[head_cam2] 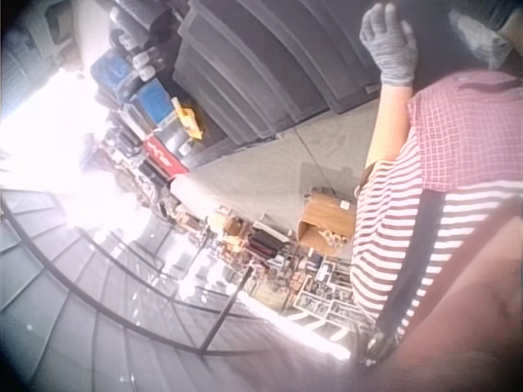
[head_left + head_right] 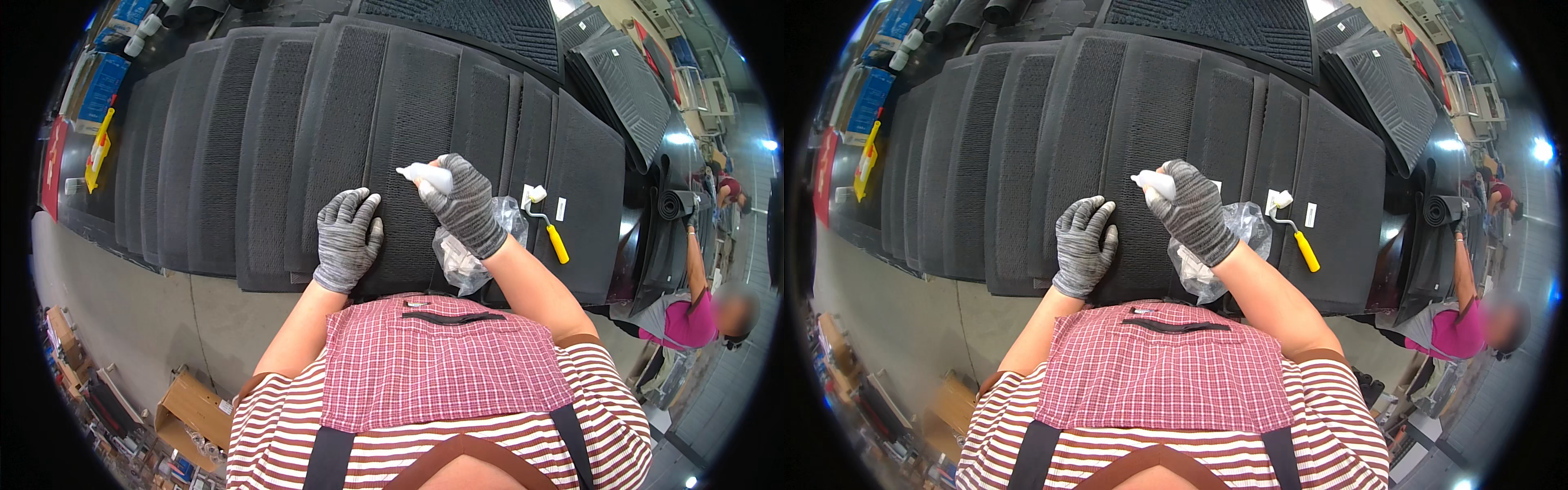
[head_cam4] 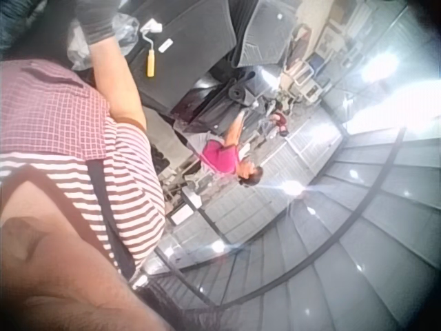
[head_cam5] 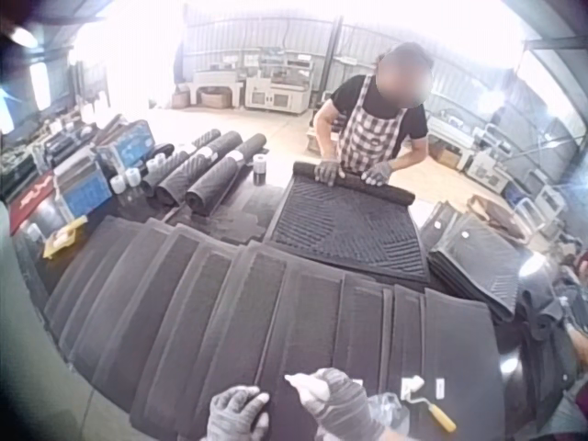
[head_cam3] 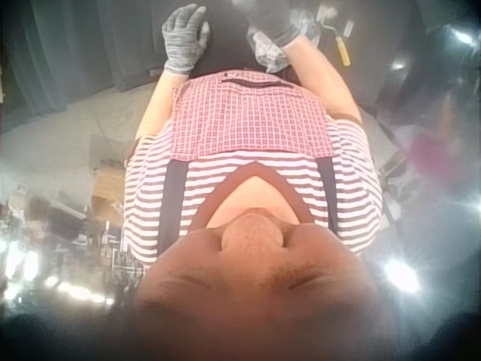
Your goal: The person sorts through a stack of black textured mats on a table, moving them one at a time into separate piles. They then take a white label, apply glue from a bottle, and use a small roller to press it onto a mat.
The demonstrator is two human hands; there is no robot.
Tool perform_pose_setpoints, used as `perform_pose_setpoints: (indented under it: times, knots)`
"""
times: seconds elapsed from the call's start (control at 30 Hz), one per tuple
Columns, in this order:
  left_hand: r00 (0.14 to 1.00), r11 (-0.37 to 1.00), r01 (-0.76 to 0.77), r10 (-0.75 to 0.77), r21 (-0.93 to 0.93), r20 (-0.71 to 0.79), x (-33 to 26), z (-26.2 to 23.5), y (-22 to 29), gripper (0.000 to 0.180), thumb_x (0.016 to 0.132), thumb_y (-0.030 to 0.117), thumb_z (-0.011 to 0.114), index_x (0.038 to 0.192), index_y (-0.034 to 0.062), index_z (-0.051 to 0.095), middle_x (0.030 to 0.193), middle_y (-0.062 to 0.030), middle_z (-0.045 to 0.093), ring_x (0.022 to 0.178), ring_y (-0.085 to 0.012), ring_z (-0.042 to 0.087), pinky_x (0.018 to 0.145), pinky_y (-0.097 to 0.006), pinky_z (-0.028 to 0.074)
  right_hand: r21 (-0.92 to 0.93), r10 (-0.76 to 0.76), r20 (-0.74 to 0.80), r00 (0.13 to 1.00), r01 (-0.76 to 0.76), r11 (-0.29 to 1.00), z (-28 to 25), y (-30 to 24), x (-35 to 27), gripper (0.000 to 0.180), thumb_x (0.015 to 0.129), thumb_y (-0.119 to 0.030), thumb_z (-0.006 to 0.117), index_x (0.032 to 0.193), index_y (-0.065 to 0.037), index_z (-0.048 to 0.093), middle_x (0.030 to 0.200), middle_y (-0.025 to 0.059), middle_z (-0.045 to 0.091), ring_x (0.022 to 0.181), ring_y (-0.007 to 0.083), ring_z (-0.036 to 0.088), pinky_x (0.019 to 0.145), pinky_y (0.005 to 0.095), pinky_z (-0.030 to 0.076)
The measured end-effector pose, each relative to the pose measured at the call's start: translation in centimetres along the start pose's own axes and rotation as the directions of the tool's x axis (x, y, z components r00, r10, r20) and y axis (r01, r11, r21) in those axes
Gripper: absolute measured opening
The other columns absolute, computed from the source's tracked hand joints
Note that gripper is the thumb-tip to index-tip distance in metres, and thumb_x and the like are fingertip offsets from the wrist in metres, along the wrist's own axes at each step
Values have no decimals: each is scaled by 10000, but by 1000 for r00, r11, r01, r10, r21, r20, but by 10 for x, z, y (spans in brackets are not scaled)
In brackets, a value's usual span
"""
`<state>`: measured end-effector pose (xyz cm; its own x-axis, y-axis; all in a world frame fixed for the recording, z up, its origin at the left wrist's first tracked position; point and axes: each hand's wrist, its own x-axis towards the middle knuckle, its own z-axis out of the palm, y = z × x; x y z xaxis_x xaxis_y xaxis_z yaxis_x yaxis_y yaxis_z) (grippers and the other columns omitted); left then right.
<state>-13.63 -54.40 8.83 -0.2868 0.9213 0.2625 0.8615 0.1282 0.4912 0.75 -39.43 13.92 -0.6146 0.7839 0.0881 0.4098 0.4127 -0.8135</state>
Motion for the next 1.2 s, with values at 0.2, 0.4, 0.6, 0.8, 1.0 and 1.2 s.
perform_pose_setpoints:
  times: [0.2, 0.4, 0.6, 0.8, 1.0, 1.2]
  knots:
    - [1000, 1000, 8, -9, 5, 5, 0, -1, 0, 361, 794, 160, 633, 1142, 66, 620, 1184, -98, 572, 1144, -281, 495, 995, -417, 357, -21, -36, 81, 996, 38, 999, -4, -10, -11, 245, 820, -212, 684, 969, -30, 616, 850, 121, 645, 760, 232, 659, 674, 324, 532]
    - [1000, 1000, 11, -11, 2, -4, -1, 1, -1, 360, 788, 155, 638, 1137, 66, 623, 1177, -99, 575, 1137, -283, 500, 991, -417, 362, 67, 116, 165, 979, -128, 990, -11, -19, -16, 233, 825, -203, 674, 967, -30, 609, 867, 121, 641, 783, 240, 656, 684, 333, 530]
    - [1000, 1000, 2, -2, -9, -15, -1, 2, -1, 368, 780, 149, 644, 1138, 68, 622, 1180, -99, 573, 1139, -284, 498, 990, -421, 362, -72, 13, 1, 1000, -13, 997, -3, -3, 6, 260, 795, -193, 694, 960, -17, 598, 841, 138, 654, 744, 251, 667, 663, 339, 545]
    - [1000, 1000, 2, -3, -11, -23, -1, 2, 0, 374, 777, 149, 644, 1142, 69, 621, 1183, -99, 571, 1141, -284, 497, 992, -422, 360, -92, -19, -51, 999, 14, 996, -3, 5, 8, 250, 780, -180, 697, 952, -24, 603, 828, 139, 659, 727, 267, 670, 649, 347, 549]
    - [1000, 1000, 9, -9, -8, -14, 0, 2, 1, 366, 779, 149, 640, 1135, 68, 628, 1178, -101, 574, 1138, -283, 499, 993, -419, 360, -76, 20, -16, 1000, -21, 997, -6, -1, 9, 256, 783, -188, 695, 951, -19, 602, 834, 141, 661, 736, 268, 673, 657, 349, 551]
    - [1000, 1000, 3, -3, -3, -20, 1, 2, 0, 362, 778, 149, 640, 1130, 65, 630, 1175, -101, 575, 1134, -285, 501, 989, -418, 364, -67, 16, -47, 999, -19, 998, -7, 12, 8, 258, 785, -192, 698, 954, -22, 603, 831, 143, 661, 730, 265, 671, 659, 343, 550]
